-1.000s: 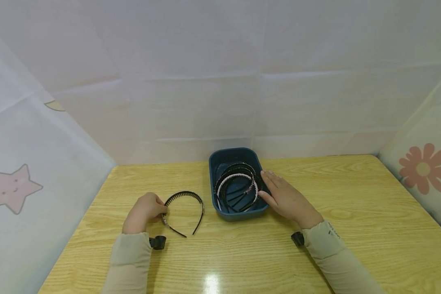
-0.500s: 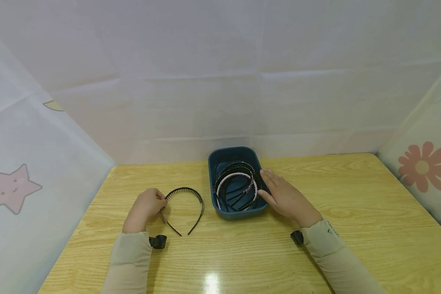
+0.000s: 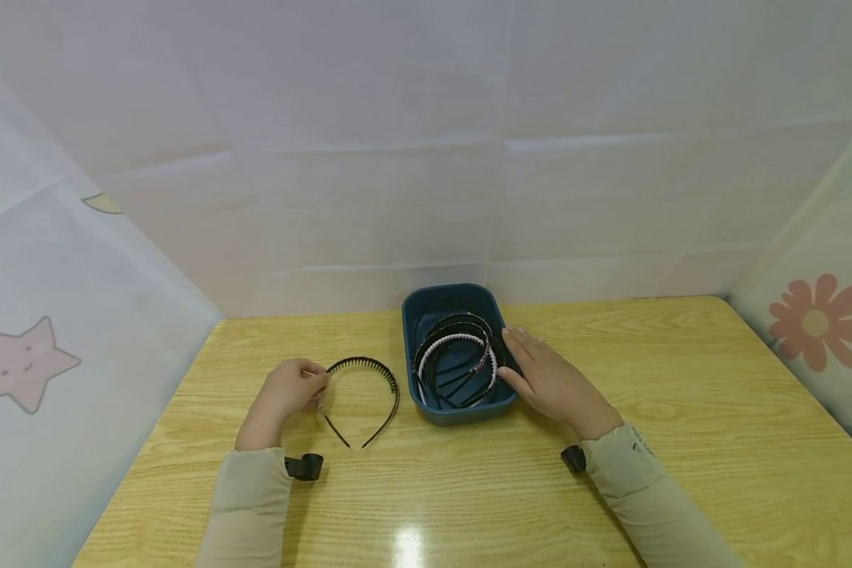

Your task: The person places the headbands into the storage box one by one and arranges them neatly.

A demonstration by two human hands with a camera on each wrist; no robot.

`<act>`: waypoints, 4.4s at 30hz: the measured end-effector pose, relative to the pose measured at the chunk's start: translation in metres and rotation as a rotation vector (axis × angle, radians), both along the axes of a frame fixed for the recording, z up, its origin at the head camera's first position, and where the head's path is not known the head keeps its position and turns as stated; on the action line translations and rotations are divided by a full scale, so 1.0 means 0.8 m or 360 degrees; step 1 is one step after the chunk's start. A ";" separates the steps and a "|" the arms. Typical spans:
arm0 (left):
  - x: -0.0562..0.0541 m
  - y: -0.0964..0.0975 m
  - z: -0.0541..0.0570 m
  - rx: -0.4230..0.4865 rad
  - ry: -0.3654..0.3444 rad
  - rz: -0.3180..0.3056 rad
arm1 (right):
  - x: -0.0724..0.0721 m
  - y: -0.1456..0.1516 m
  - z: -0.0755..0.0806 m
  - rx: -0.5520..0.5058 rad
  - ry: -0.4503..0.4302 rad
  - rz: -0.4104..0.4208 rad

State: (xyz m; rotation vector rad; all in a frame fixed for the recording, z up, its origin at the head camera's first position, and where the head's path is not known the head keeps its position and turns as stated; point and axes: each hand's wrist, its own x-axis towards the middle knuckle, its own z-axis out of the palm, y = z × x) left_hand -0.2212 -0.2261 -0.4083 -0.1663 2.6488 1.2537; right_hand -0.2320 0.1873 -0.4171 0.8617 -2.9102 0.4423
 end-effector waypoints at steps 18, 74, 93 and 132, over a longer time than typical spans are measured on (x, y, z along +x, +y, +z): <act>0.003 -0.004 0.015 0.0509 0.0059 -0.0017 | 0.000 0.000 -0.002 -0.0006 0.0022 0.0009; -0.002 0.094 0.012 0.1745 0.0298 0.0257 | -0.003 -0.001 -0.003 0.0023 0.0036 0.0014; -0.024 0.139 0.003 0.1896 0.0421 0.0395 | -0.004 0.000 -0.002 0.0002 0.0041 0.0012; -0.073 0.182 0.002 0.0246 0.0850 0.0280 | -0.003 -0.004 -0.004 -0.0013 0.0024 0.0012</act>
